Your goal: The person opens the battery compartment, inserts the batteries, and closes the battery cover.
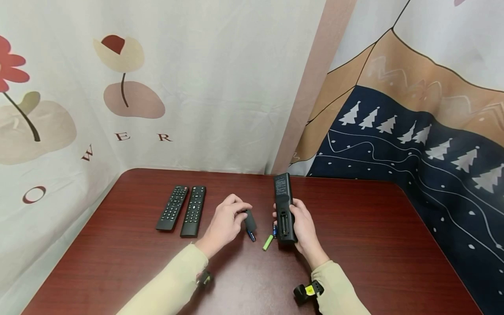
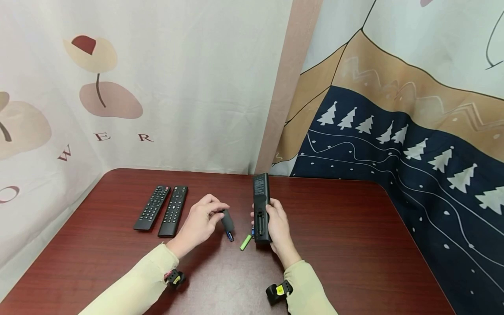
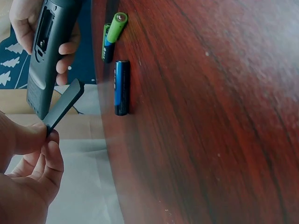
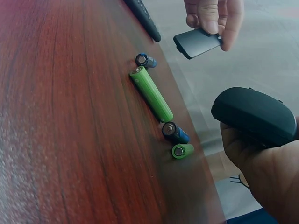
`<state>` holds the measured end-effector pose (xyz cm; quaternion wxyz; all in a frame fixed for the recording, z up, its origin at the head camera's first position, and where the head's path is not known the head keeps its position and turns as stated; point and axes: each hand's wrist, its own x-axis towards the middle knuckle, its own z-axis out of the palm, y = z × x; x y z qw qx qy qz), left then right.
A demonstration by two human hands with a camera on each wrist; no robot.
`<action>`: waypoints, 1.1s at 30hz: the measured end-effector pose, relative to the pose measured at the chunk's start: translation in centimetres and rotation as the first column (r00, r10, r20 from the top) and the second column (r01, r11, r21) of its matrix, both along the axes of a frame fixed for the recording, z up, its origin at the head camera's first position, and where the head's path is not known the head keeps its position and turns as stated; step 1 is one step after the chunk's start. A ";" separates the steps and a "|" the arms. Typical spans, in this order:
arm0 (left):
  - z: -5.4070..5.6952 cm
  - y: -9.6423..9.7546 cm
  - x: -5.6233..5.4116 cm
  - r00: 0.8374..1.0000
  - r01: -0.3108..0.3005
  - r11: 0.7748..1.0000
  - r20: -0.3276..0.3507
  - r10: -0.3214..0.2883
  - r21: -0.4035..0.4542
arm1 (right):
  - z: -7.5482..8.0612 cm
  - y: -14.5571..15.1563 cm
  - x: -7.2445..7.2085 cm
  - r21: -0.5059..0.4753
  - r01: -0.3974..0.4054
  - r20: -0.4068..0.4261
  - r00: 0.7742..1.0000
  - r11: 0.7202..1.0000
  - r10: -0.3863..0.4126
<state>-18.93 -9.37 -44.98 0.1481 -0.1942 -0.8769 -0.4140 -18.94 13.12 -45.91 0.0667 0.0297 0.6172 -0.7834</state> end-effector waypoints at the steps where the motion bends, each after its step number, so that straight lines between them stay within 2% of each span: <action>1: 0.0 -0.1 0.0 1.000 -0.002 1.000 0.006 0.002 -0.002 | 0.0 0.0 0.0 -0.001 0.004 -0.003 1.000 1.000 -0.004; 18: -0.6 -1.2 -0.4 0.997 -0.037 0.998 0.065 0.040 -0.051 | 0.1 0.3 -0.1 0.021 0.043 0.003 0.999 0.999 -0.043; 33: -1.2 -1.9 -1.0 0.988 -0.042 0.986 0.141 0.065 -0.161 | 0.2 0.5 -0.1 0.001 0.047 -0.005 0.999 0.999 -0.047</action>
